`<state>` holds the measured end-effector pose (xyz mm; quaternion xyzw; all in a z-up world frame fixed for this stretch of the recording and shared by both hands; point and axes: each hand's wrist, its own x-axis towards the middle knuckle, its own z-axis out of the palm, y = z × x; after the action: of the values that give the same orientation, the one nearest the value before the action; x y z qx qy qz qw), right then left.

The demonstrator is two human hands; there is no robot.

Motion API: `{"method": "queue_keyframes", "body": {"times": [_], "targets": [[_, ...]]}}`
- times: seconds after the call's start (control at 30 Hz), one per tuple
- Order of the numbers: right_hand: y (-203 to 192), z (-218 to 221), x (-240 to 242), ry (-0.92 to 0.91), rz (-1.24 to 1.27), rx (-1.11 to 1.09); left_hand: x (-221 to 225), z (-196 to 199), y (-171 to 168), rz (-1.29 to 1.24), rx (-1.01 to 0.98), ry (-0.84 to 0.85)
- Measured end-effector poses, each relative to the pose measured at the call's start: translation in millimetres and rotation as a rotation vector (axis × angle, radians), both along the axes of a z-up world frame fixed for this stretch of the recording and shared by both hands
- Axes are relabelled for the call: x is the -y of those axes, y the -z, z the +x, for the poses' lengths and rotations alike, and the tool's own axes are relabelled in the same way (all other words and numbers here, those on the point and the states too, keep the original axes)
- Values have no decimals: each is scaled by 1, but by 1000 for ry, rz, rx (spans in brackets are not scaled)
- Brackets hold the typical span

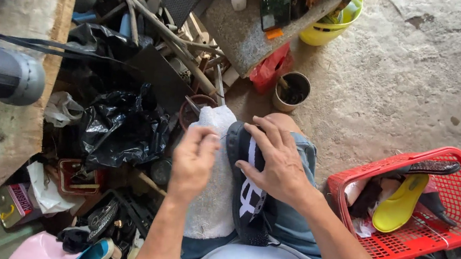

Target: Hand-stitching the upper of a black sneaker using a stitching awl and thread to repair it.

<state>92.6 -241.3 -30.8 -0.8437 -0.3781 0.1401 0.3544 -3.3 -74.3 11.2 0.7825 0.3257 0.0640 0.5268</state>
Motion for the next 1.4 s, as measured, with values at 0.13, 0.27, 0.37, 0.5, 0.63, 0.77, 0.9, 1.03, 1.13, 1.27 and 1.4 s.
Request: {"method": "queue_keyframes", "body": {"times": [0.13, 0.27, 0.37, 0.5, 0.63, 0.77, 0.9, 1.03, 1.13, 1.27, 1.4], "targets": [[5, 2, -2, -2, -12, -72, -14, -17, 1, -69, -37, -114], [6, 7, -1, -14, -1, -99, -3, -18, -19, 43, -202, 11], [6, 7, 1, -1, 25, -133, -1, -23, -10, 168, -64, 176], [9, 5, 2, 6, 30, -139, -2, -24, -1, 656, -144, 334], [11, 4, 2, 17, 46, -145, -3, -21, 11, 930, -204, 425], [10, 4, 1, 25, 41, -140, 1, -15, 16, 1019, -207, 449], [7, 4, -3, 41, 21, -174, 7, -9, 18, 933, -231, 444], [9, 2, -13, 98, -44, -175, 13, 3, 8, 560, -60, 357], [17, -3, -16, 124, -74, -106, 11, 1, 10, -59, 12, 151], [17, -6, -19, 144, -81, -73, 19, -3, -4, -119, 89, 77], [21, -9, -17, 157, -68, -43, 14, -11, -23, -20, 97, 69]]}}
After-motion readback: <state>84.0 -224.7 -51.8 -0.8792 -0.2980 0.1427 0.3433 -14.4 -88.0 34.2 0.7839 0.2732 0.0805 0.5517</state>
